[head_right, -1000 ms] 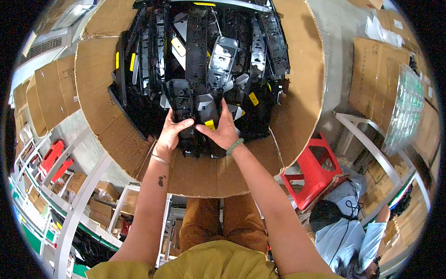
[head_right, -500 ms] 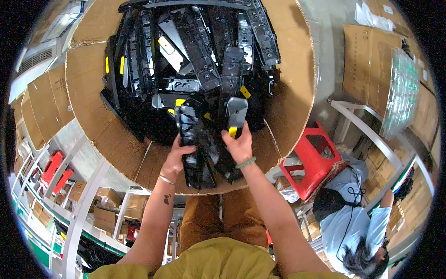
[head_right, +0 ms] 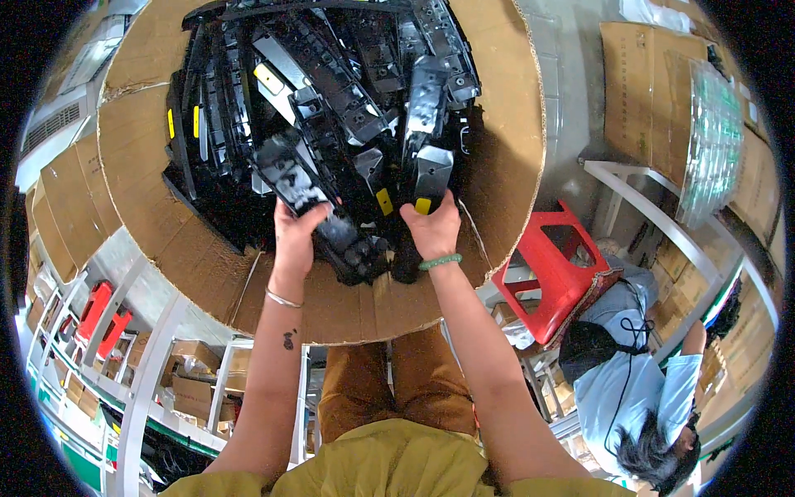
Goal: Moving black plastic components from a bulk bin and stacking them neatly on a workbench.
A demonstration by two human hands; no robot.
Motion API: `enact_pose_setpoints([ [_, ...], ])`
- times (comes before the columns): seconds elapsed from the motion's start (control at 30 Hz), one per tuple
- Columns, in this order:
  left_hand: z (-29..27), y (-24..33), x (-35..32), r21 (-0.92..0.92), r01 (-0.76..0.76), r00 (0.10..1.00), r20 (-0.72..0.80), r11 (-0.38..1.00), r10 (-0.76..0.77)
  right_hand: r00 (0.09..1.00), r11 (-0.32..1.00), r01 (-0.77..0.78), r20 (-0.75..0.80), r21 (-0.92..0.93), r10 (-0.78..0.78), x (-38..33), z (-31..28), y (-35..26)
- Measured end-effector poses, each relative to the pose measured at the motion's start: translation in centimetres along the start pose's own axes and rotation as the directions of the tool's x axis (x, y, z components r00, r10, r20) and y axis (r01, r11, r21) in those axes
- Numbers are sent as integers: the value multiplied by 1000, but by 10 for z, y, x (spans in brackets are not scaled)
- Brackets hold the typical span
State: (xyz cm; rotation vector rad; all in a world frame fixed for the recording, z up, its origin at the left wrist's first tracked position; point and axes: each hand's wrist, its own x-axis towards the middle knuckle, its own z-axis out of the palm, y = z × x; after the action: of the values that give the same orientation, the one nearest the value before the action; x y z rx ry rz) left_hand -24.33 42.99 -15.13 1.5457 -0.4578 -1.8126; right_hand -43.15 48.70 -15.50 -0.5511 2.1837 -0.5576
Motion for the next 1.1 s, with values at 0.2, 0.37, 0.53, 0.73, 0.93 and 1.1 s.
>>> enact_pose_setpoints([
  [0.2, 24, 23, 60, 139, -55, 998, -23, 989, 59, 995, 911, 101, -17, 399, -102, 83, 23, -12],
  [0.37, 32, 12, 64, 281, 34, 993, -117, 959, -1, 991, 962, -56, -129, -267, 21, 124, 57, -46],
  [0.53, 47, 9, 53, 106, -57, 998, -15, 993, 59, 961, 968, 117, -222, -220, -166, 117, 45, -14],
  [0.73, 11, 44, 13, -125, -1, 944, 327, 992, 42, 938, 937, 161, -249, -310, -243, 121, 49, -9],
  [0.93, -16, 11, -23, -253, 370, 873, 423, 894, -242, 895, 867, 322, -176, -381, -410, 117, 42, 12],
  [1.1, -12, -24, -29, -116, 404, 854, 404, 907, -328, 921, 892, 251, -190, -375, -339, 121, 40, 8],
])
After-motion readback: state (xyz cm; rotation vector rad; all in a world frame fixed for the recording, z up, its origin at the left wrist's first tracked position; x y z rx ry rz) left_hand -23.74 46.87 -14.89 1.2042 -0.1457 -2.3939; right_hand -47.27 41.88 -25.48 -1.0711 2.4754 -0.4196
